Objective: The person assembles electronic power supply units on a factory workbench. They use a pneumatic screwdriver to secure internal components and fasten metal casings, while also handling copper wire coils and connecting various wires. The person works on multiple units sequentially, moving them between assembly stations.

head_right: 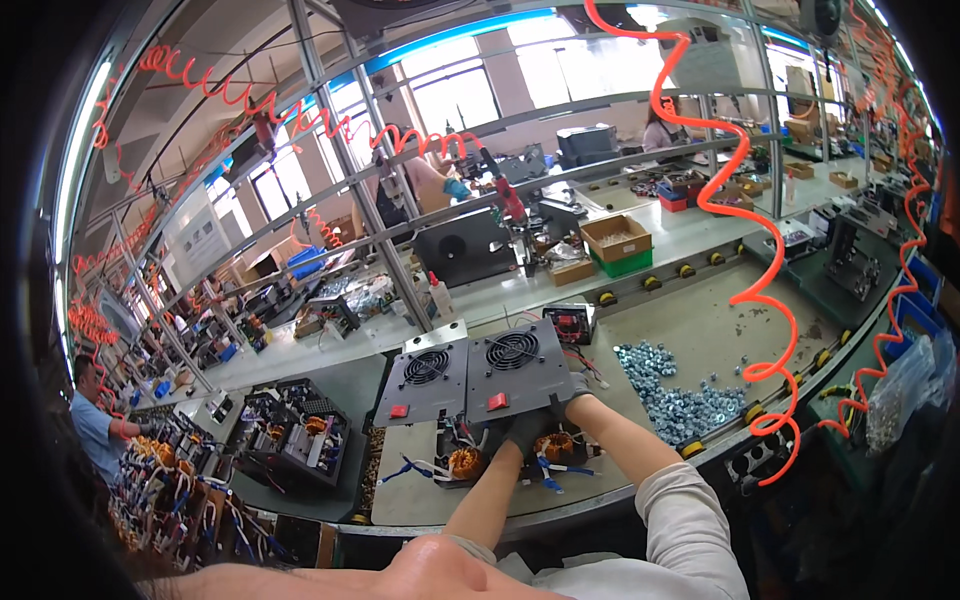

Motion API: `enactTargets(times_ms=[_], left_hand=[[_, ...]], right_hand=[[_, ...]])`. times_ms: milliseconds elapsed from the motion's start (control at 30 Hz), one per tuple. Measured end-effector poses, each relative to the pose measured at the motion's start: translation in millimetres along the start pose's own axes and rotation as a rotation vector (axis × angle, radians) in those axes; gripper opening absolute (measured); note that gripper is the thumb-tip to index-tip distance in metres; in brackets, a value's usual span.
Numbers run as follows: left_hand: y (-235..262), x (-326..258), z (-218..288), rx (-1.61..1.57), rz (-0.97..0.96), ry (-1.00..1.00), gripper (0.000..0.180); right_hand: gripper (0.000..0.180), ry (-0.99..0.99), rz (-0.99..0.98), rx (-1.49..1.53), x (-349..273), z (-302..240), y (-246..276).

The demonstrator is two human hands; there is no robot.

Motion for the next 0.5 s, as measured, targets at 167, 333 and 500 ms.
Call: enactTargets(times_ms=[167,333,500], left_hand=[[2,9,18,0.098,-0.029,0.032,0.044],[-3,2,1,-0.078,-0.029,0.025,0.051],[7,-5,25,-0.078,0.020,-0.037,0.055]], right_hand=[[0.024,0.057,0.077,-0.009,-1,1,10],[0.024,0.073,0.137,-0.006,11,-4,13],[0.023,0.056,0.186,-0.010,24,-2,10]])
Point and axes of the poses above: each hand's wrist, its own x-axis towards the middle knuckle, its own y-axis out of the back of the hand, z = x × y, the point moved 6 cm from there along x, towards the middle knuckle, and after that the axes turned 8 degrees about -x, right-handed, at the moved point
